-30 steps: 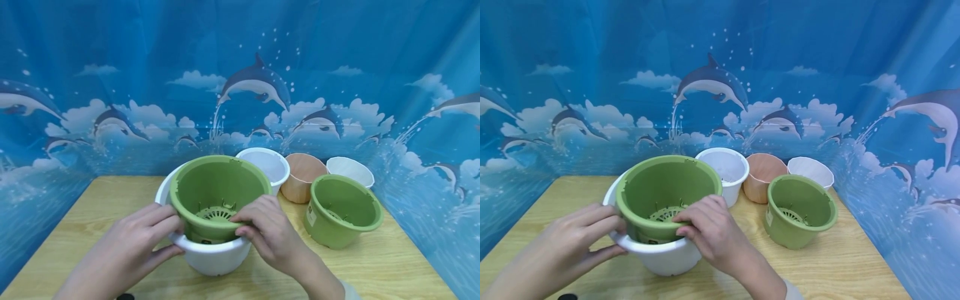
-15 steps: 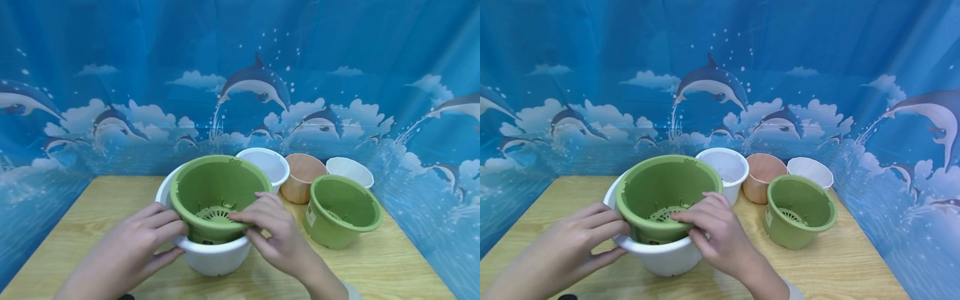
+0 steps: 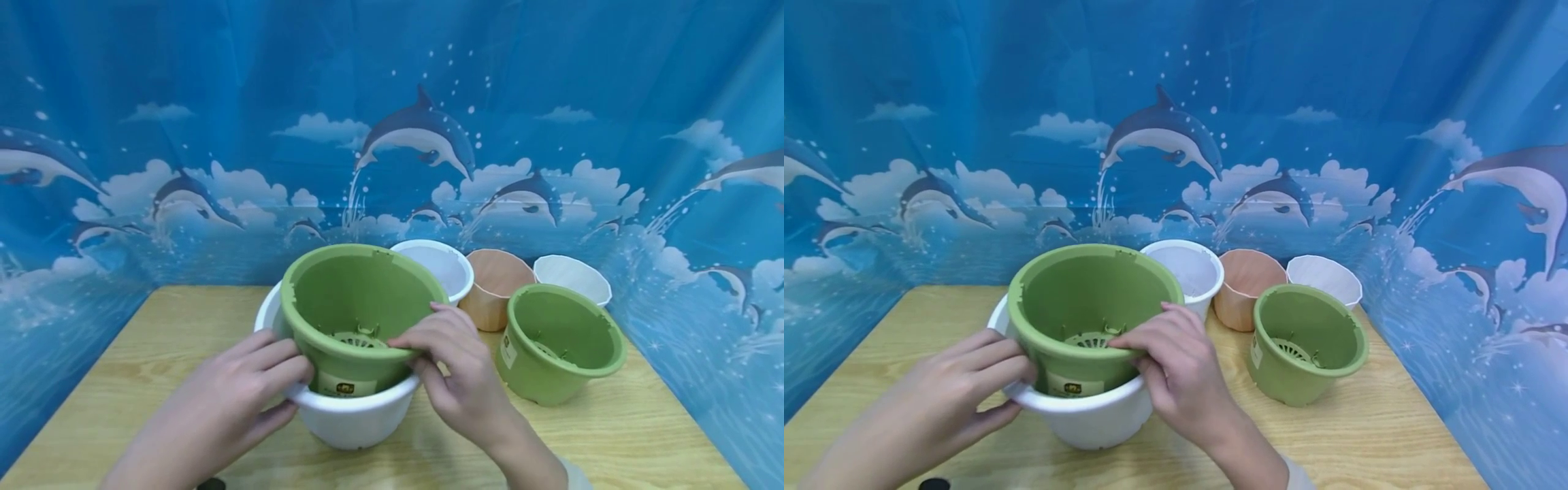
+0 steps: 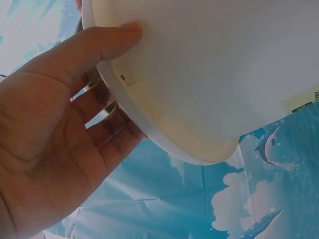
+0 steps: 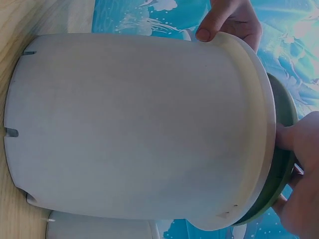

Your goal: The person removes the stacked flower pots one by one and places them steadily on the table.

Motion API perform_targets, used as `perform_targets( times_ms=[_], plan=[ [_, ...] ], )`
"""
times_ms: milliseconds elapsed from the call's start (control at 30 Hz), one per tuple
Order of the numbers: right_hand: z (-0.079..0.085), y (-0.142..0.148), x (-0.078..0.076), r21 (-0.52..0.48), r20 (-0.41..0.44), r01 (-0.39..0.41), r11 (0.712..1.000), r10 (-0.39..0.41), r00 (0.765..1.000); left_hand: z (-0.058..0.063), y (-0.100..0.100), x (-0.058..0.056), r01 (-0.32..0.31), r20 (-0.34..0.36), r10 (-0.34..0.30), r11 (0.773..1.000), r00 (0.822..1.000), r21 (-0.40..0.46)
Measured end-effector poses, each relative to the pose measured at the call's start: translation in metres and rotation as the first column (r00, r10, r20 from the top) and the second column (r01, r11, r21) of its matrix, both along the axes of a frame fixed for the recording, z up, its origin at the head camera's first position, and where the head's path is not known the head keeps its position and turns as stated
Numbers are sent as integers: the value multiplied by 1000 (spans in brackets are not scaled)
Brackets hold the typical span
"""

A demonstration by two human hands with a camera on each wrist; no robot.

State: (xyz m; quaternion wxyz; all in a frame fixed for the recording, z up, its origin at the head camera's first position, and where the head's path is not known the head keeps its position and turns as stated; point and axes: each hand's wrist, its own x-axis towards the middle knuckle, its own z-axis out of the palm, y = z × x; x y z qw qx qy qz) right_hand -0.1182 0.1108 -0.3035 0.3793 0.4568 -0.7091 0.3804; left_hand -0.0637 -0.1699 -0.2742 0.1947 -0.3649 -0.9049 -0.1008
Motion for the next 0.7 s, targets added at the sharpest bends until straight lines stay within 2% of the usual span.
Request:
perform_targets(
  times_ms=[267, 700],
  plan=[
    [5, 2, -1, -79, -57, -37, 996, 32, 998, -1, 2, -2, -2, 2, 2, 1000, 1000, -17],
    [10, 5, -2, -164, -160, -82, 983, 56, 986, -4, 3, -3, 35, -42, -34, 999, 999, 28]
  ],
)
